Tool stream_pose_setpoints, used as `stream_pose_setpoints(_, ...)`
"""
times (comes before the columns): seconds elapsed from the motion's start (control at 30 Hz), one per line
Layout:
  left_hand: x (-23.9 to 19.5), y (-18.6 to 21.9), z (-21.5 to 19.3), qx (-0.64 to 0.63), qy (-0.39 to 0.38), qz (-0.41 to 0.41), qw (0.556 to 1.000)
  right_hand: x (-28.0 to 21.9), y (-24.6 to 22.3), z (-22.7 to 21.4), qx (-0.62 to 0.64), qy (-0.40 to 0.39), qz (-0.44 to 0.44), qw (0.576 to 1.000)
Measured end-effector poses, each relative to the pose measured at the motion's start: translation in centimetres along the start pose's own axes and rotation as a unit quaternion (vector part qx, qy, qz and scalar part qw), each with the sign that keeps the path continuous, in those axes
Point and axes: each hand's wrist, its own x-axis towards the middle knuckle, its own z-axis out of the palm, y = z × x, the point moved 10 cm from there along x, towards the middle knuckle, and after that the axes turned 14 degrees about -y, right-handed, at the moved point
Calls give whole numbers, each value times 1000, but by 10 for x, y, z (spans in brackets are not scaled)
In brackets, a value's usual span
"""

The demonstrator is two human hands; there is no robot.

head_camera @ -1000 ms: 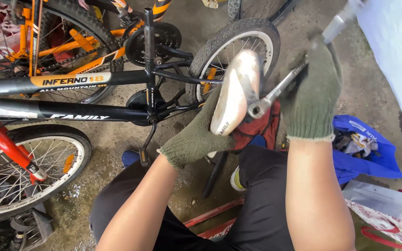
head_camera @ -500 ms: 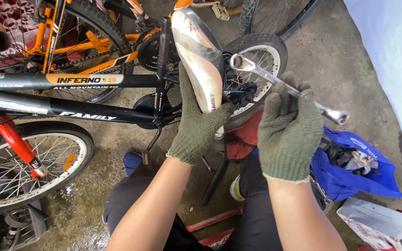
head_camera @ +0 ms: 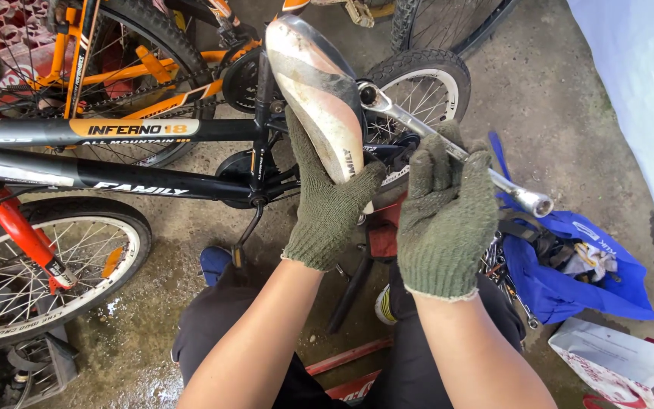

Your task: The person removes the bicycle seat using a wrench, then reattaches it and tightens the bolt. The task involves handling the seat and using a wrench to adjust the seat post.

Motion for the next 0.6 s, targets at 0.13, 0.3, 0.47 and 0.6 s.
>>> stream_pose_setpoints(0.13, 1, -1, 2, 38, 5, 43, 998, -7, 7, 4, -6, 1, -2, 1000)
stream_pose_setpoints(0.3, -2, 0, 7, -13, -7, -3, 1000, -11, 8, 1, -4, 20, -17, 1000)
stream_pose_setpoints(0.47, -2, 2, 3, 60, 18, 7, 998, -9, 12, 5, 26, 7, 25, 999)
stream_pose_setpoints(0.6, 0, 12, 0, 78, 18, 44, 996, -4, 8, -4, 38, 32, 34, 998)
